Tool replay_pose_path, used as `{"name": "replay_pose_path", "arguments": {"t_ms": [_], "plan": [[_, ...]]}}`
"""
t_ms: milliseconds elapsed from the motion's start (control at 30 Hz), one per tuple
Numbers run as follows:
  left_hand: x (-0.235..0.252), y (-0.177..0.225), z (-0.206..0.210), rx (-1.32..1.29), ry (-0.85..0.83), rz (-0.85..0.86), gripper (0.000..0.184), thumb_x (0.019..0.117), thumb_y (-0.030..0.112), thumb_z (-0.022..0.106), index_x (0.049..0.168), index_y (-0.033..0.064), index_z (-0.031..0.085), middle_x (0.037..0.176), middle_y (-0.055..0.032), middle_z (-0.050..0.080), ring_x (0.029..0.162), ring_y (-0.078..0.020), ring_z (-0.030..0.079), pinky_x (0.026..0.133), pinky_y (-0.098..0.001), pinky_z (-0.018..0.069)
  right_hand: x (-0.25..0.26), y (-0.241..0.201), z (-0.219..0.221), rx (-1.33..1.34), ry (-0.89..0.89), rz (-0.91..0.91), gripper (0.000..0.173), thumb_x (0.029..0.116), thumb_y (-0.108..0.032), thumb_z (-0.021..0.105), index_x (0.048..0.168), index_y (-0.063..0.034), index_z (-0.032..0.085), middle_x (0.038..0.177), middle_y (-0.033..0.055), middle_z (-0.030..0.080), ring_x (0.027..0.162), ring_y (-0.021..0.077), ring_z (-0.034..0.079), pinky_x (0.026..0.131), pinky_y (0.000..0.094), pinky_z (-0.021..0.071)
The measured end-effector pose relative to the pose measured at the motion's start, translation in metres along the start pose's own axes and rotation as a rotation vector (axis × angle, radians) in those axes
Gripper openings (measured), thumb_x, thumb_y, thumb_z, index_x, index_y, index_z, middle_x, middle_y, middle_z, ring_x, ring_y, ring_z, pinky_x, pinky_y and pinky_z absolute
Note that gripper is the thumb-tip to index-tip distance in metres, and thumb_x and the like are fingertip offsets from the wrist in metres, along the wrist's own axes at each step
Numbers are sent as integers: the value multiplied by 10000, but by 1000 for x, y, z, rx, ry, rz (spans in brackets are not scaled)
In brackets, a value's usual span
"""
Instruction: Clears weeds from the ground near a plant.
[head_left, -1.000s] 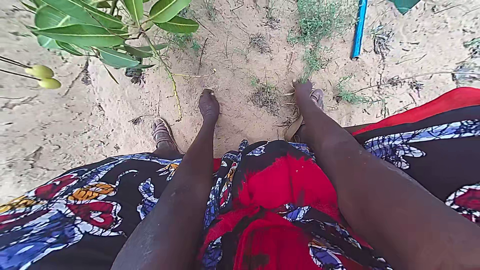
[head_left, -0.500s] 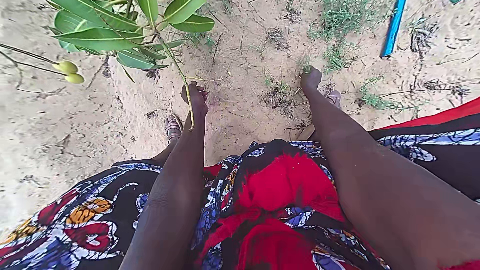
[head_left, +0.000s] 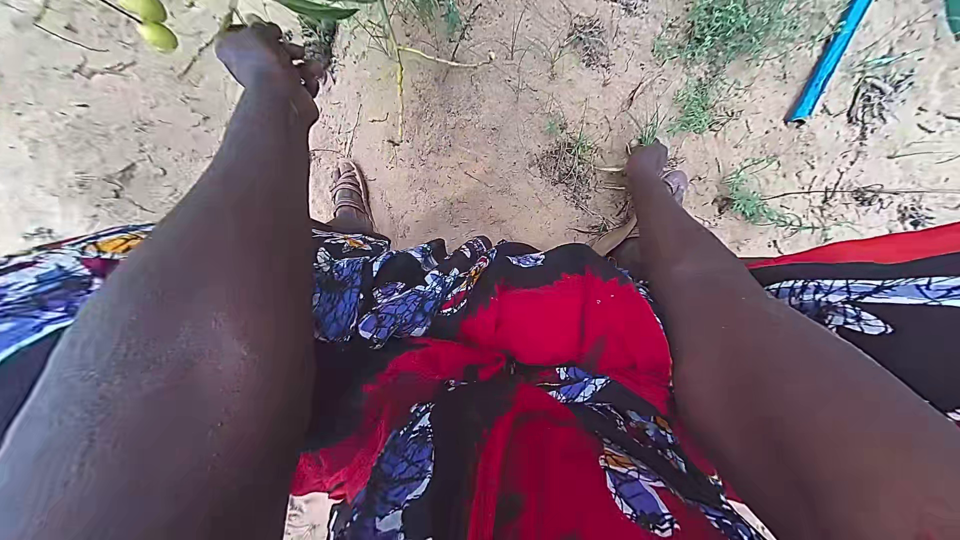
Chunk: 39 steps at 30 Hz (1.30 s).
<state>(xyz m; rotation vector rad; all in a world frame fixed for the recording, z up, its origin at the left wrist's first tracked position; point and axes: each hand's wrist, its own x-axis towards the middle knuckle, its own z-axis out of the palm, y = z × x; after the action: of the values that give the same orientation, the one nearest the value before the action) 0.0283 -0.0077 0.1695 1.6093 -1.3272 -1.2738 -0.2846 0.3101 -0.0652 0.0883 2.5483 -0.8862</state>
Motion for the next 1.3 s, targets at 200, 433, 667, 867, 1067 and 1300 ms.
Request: {"name": "replay_pose_path", "arguments": {"t_ms": [200, 433, 667, 867, 1067, 1300], "plan": [[-34, -135, 36, -2, -86, -141, 278, 1104, 217, 389, 1285, 65, 533, 855, -54, 598, 618, -135, 586, 572, -279, 503, -30, 23, -5, 221, -185, -121, 488, 948, -117, 688, 1387, 32, 537, 1336, 255, 598, 1219, 349, 595, 1026, 537, 485], [-40, -110, 69, -110, -221, -97, 217, 1114, 193, 380, 1195, 64, 535, 775, -27, 572, 596, -123, 574, 547, -254, 486, -34, 0, 30, 32, -200, -311, 480, 835, -16, 727, 1292, 64, 607, 1268, 299, 632, 1189, 422, 618, 993, 613, 494], [-23, -161, 78, 230, -304, -65, 327, 1109, 164, 365, 1317, -17, 543, 931, -129, 664, 701, -183, 649, 675, -349, 555, -52, -28, 47, -95, -100, -336, 724, 772, -41, 786, 1416, 79, 478, 1388, 320, 536, 1296, 428, 550, 1059, 579, 467], [-12, -171, 83, 257, -301, -40, 340, 1118, 179, 330, 1261, -31, 556, 883, -117, 641, 724, -190, 647, 709, -360, 558, -58, -46, 57, -292, -102, -464, 510, 880, -76, 685, 1368, 30, 579, 1452, 302, 501, 1339, 457, 506, 1061, 622, 443], [-11, -176, 91, 364, -358, 85, 317, 1093, 144, 394, 1272, -52, 567, 971, -173, 664, 836, -241, 681, 813, -400, 571, -55, -39, 63, -417, -90, -725, 431, 929, -20, 619, 1351, 64, 592, 1454, 310, 520, 1425, 499, 406, 1166, 601, 343], [-10, -178, 93, 362, -335, 73, 341, 1118, 184, 350, 1240, -46, 570, 921, -152, 650, 797, -225, 673, 789, -392, 566, -65, -43, 82, 50, 50, -584, 415, 1025, -90, 498, 1415, 46, 539, 1287, 279, 660, 1237, 384, 636, 1066, 518, 472]]}}
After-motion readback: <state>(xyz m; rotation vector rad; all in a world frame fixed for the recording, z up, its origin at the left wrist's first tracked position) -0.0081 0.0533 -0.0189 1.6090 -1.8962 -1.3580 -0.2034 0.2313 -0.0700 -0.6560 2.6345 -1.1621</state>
